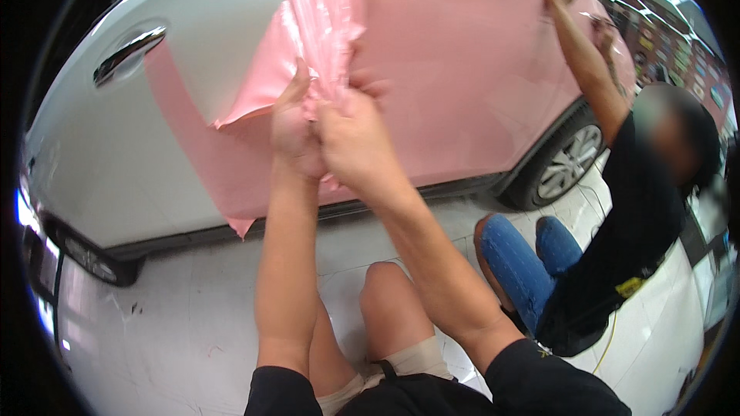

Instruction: The person applies a pink vinyl wrap to the side of a white car, smoothing the material by hand and using a heat gun to conform it to the curves. They work on the front door and fender area, tucking the edges and removing excess material.

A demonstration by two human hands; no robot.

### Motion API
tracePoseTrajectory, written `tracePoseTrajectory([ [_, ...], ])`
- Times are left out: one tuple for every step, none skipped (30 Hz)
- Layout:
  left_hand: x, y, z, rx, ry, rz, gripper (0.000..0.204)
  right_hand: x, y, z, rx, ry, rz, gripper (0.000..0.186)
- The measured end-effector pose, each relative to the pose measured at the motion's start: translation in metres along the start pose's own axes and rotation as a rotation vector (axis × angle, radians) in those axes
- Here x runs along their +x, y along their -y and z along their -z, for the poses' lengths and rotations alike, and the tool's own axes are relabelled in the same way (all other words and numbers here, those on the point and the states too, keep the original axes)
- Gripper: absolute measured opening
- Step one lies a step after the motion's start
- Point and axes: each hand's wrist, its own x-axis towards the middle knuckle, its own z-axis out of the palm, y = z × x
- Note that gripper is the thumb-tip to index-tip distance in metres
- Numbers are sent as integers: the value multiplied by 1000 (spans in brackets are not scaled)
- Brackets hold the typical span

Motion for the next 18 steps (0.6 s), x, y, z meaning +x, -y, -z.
tracePoseTrajectory([
  [-1, -7, 14, 34, -27, -21, 53, 3, 4, -9, -59, -14, 79, 24],
  [2, -2, 26, 41, -52, -36, 50, 3, 2, -9, -112, -34, 108, 26],
  [3, -6, 23, 61, -60, -48, 46, 1, 4, -8, -151, -33, 86, 27],
  [0, -7, 18, 74, -75, -66, 43, -5, 8, -7, -194, -28, 63, 28],
  [-4, -4, 13, 88, -89, -84, 40, -8, 13, -4, -245, -12, 0, 29],
  [-16, 4, 9, 142, -244, -70, 39, -13, 13, -2, -309, -2, 34, 30],
  [-23, 9, 1, 209, -383, -60, 39, -12, 14, -3, -376, 7, 74, 32],
  [-31, 14, -2, 237, -445, -84, 39, -28, 11, -3, -353, 5, 32, 31],
  [-35, 11, -9, 277, -501, -117, 40, -37, 16, -6, -343, 10, 3, 31],
  [-43, 17, -10, 247, -496, -168, 41, -43, 25, -7, -321, 11, -25, 30],
  [-48, 19, -14, 201, -492, -90, 41, -47, 27, -7, -223, -6, -31, 28],
  [-46, 14, -20, 162, -491, -15, 42, -42, 38, -5, -207, 8, -98, 28],
  [-52, 7, -26, 144, -491, 19, 38, -41, 51, -9, -175, 26, -163, 28],
  [-60, 3, -29, 121, -491, 52, 35, -48, 50, -17, -203, 38, -207, 25],
  [-64, 0, -33, 95, -501, 70, 35, -54, 48, -21, -241, 56, -250, 23],
  [-65, -2, -39, 58, -506, 89, 35, -54, 55, -23, -245, 60, -321, 24],
  [-68, -4, -45, 32, -517, 106, 36, -58, 62, -24, -236, 65, -391, 25],
  [-64, -12, -52, -4, -562, 120, 38, -52, 77, -29, -222, 62, -468, 26],
])
